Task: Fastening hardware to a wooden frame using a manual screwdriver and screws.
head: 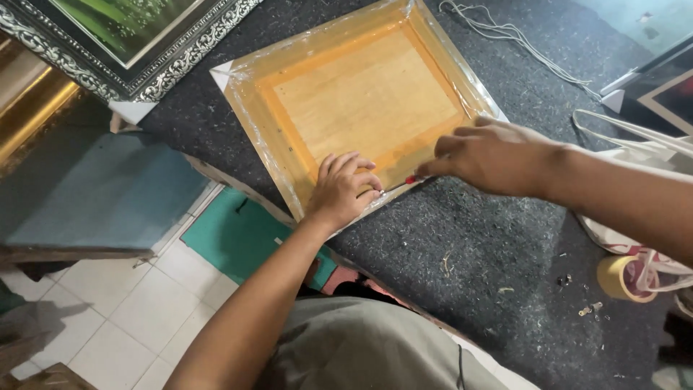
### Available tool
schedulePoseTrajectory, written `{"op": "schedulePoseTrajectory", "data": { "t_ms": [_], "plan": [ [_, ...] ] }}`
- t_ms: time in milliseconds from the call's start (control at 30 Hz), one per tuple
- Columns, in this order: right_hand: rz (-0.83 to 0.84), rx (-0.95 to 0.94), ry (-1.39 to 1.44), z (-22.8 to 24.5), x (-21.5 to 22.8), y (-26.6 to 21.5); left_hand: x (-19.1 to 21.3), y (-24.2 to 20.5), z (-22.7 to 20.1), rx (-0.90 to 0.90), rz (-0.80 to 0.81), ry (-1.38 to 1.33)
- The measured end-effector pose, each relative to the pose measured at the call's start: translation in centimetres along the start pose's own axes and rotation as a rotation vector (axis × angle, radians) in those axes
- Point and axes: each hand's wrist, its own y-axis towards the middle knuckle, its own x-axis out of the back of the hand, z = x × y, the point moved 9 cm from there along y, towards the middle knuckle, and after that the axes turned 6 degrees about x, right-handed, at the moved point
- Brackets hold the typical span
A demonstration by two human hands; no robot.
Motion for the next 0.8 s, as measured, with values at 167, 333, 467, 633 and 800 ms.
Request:
{"op": "schedulePoseTrajectory", "data": {
  "t_ms": [167,333,467,633,800],
  "plan": [
    [-0.157,0.262,0.066,2.0,0.9,0.2,-0.2,0.1,0.2,0.006,-0.014,-0.013],
    [-0.126,-0.209,0.665,-1.2,-1.0,1.9,-0.5,0.2,0.5,-0.004,-0.032,-0.008],
    [0.055,-0.619,0.896,-3.7,-5.4,1.5,-0.4,0.3,0.3,-0.016,-0.043,-0.008],
    [-0.062,-0.384,0.709,-2.2,-0.9,0.3,0.9,-0.3,-0.4,0.004,0.018,0.009],
    [-0.041,0.257,-0.200,2.3,0.0,0.8,1.1,-0.6,-1.1,-0.026,0.058,0.017]
  ]
}}
